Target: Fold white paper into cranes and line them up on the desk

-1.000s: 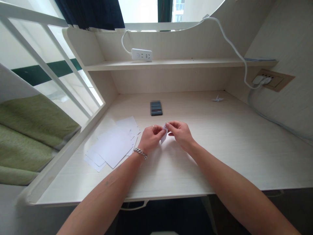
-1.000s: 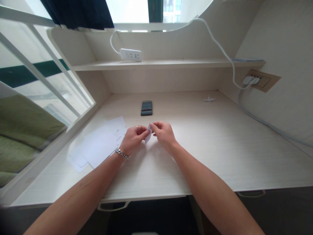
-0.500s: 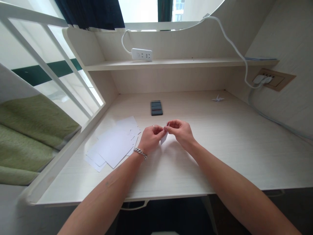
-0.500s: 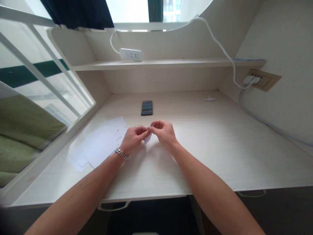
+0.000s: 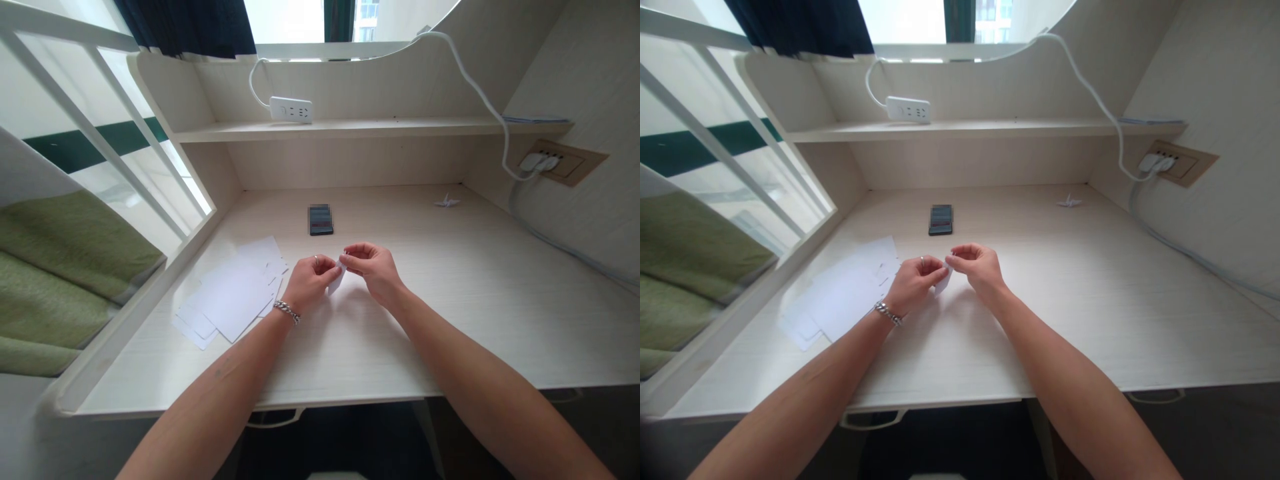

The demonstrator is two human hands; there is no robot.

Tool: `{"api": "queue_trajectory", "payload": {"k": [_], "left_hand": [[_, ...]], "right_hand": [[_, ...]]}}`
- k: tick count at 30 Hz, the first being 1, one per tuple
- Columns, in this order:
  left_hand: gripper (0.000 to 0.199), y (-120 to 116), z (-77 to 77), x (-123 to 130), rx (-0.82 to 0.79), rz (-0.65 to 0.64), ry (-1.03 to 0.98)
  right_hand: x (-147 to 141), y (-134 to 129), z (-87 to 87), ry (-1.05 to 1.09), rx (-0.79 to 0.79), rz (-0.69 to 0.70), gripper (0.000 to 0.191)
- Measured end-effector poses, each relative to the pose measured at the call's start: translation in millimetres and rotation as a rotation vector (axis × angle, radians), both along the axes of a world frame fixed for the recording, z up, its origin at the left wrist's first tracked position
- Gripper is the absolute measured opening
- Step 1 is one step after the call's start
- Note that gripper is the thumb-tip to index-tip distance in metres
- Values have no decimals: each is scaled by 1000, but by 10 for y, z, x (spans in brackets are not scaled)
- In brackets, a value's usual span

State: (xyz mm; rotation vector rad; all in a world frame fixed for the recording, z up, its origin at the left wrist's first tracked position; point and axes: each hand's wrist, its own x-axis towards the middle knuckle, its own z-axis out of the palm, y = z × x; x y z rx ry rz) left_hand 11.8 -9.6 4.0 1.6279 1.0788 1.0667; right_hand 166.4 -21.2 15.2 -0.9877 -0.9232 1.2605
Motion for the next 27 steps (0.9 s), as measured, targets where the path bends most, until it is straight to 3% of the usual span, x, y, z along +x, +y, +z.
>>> {"api": "queue_trajectory", "payload": {"k": [8, 21, 27], "left_hand": [[22, 5, 13, 0, -15, -43, -5], [23, 7, 8, 3, -125, -104, -74], [20, 10, -1, -17, -56, -22, 71]], "right_hand": [[21, 17, -6, 44, 25, -19, 36], [37, 3, 15, -67, 54, -51, 35], [86, 42, -58, -132, 71, 109, 40]]}}
